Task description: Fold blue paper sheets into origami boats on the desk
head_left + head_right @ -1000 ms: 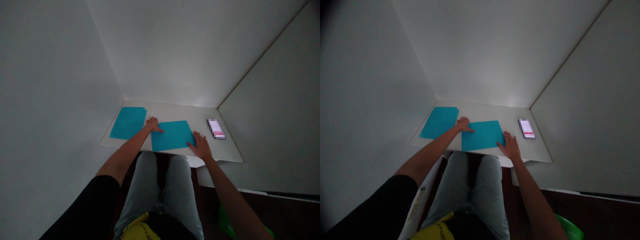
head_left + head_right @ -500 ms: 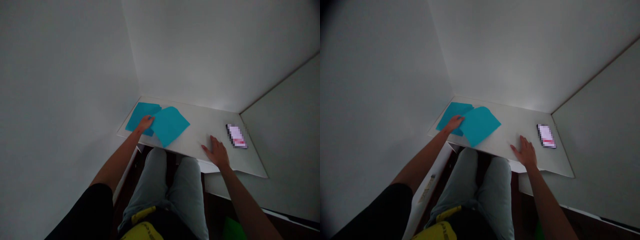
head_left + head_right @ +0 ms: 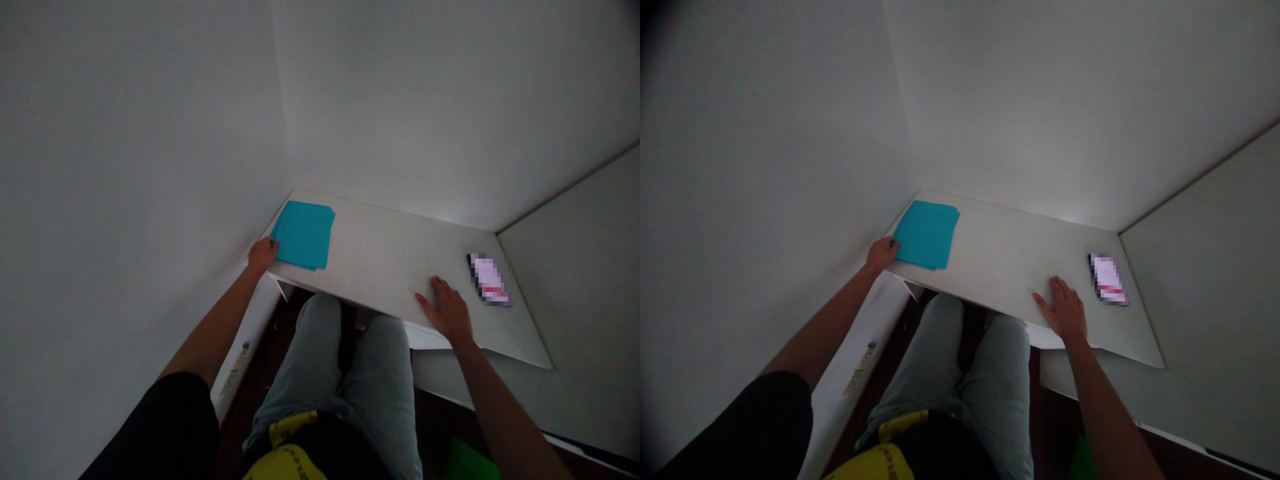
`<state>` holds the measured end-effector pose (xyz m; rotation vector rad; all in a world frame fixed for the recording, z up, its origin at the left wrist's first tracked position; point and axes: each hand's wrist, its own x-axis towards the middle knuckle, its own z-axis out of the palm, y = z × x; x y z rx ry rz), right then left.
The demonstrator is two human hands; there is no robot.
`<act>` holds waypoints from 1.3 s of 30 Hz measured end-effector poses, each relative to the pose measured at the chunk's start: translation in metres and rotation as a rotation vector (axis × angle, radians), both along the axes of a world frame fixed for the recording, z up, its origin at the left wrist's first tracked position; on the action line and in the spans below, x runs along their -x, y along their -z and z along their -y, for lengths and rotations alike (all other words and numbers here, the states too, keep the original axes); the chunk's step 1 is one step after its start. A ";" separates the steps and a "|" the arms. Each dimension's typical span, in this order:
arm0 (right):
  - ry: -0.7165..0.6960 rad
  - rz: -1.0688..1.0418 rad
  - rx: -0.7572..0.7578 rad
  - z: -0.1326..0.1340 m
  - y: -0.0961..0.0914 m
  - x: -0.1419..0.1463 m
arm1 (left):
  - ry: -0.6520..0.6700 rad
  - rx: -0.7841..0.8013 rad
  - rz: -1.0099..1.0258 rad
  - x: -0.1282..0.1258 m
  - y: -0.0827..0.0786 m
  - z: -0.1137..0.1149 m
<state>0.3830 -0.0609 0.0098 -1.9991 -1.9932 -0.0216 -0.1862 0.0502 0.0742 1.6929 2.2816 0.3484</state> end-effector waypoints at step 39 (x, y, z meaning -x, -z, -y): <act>0.025 -0.072 -0.053 -0.003 -0.001 -0.002 | 0.007 0.061 -0.318 -0.028 -0.004 -0.028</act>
